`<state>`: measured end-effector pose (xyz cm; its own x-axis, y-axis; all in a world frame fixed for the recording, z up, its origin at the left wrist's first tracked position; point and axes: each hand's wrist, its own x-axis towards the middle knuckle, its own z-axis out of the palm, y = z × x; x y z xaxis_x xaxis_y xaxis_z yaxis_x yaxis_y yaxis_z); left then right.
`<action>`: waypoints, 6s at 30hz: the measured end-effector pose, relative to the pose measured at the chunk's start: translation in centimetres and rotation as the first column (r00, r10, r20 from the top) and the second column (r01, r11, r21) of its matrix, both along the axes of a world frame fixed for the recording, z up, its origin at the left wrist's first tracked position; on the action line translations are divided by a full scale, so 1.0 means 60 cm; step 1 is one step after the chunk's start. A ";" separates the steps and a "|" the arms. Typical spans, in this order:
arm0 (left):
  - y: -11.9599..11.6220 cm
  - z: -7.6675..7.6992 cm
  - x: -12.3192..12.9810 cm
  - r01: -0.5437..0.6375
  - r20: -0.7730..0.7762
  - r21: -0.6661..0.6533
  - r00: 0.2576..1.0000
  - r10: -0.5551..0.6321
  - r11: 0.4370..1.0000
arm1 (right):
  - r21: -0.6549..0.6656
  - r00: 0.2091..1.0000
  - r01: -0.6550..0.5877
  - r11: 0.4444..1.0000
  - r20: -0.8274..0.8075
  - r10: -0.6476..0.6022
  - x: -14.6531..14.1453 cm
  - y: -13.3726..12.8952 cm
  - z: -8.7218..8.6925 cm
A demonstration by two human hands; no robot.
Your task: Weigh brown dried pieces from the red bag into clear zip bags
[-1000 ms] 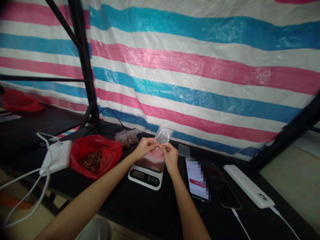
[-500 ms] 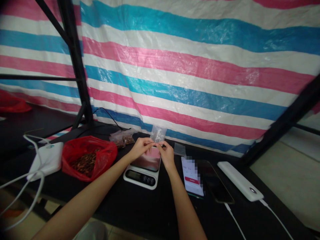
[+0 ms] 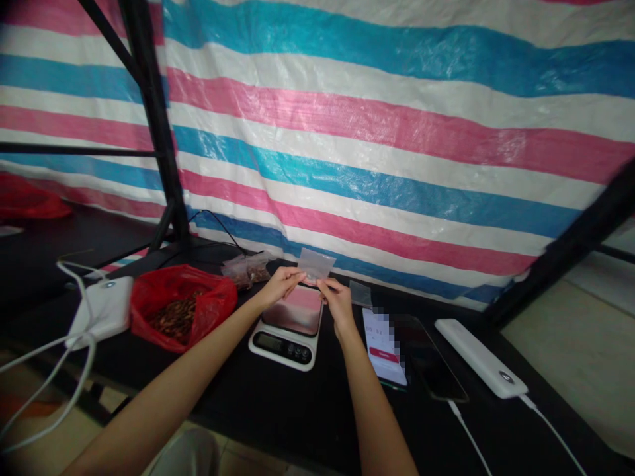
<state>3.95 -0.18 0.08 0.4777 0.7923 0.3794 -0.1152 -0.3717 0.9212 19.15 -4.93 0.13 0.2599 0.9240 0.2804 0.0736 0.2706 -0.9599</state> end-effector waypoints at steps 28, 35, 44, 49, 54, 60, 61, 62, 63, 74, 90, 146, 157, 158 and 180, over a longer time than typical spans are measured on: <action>0.086 -0.038 -0.112 -0.670 -0.355 0.299 0.583 0.730 0.680 | -0.016 0.712 0.690 0.723 0.194 -0.675 0.156 -0.006 -0.005; 0.084 -0.050 -0.111 -0.772 -0.529 0.359 0.295 0.796 0.525 | -0.165 0.493 0.830 0.533 0.664 -0.562 0.140 -0.027 0.021; 0.081 -0.048 -0.116 -0.746 -0.586 0.411 0.224 0.779 0.524 | -0.052 0.389 0.806 0.590 0.798 -0.461 0.145 -0.027 -0.003; 0.079 -0.054 -0.111 -0.716 -0.617 0.446 0.189 0.764 0.537 | 0.020 0.329 0.828 0.560 0.792 -0.515 0.150 -0.029 -0.002; 0.079 -0.059 -0.110 -0.641 -0.586 0.529 0.199 0.786 0.556 | -0.022 0.331 0.824 0.566 0.829 -0.450 0.147 -0.030 0.003; 0.079 -0.050 -0.122 -0.614 -0.659 0.470 0.234 0.714 0.635 | -0.079 0.361 0.794 0.603 0.859 -0.362 0.153 -0.027 -0.004; 0.077 -0.048 -0.123 -0.620 -0.665 0.462 0.231 0.710 0.634 | -0.070 0.355 0.785 0.615 0.865 -0.355 0.154 -0.027 -0.005; 0.076 -0.046 -0.123 -0.629 -0.666 0.462 0.219 0.713 0.625 | -0.063 0.349 0.776 0.627 0.871 -0.345 0.153 -0.027 -0.006; 0.074 -0.045 -0.123 -0.637 -0.660 0.474 0.199 0.724 0.608 | -0.056 0.340 0.770 0.635 0.878 -0.336 0.152 -0.028 -0.006; 0.062 -0.036 -0.120 -0.636 -0.619 0.555 0.115 0.777 0.537 | 0.270 -0.043 0.705 0.655 0.939 -0.340 0.138 -0.034 -0.013; 0.087 -0.045 -0.139 -0.653 -0.654 0.455 0.218 0.725 0.606 | 0.156 -0.130 0.355 0.922 0.985 -0.117 0.139 -0.023 -0.022; 0.106 -0.040 -0.124 -0.411 0.276 -0.460 0.776 0.567 0.787 | 0.215 -0.183 0.364 0.906 0.970 -0.157 0.143 -0.025 -0.023; 0.099 -0.033 -0.122 -0.408 0.277 -0.378 0.807 0.522 0.831 | 0.225 -0.202 0.388 0.894 0.967 -0.155 0.143 -0.029 -0.020; 0.098 -0.032 -0.121 -0.400 0.277 -0.373 0.813 0.512 0.837 | 0.227 -0.198 0.391 0.892 0.967 -0.159 0.143 -0.029 -0.019; 0.098 -0.031 -0.116 -0.383 0.217 -0.316 0.862 0.459 0.868 | 0.212 -0.162 0.333 0.919 0.973 -0.166 0.146 -0.026 -0.022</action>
<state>-3.01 5.68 -1.80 -0.0180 0.9790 0.2032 -0.2640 -0.2007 0.9434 27.91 -6.49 -1.21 0.0051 0.9064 0.4224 0.9699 -0.1073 0.2186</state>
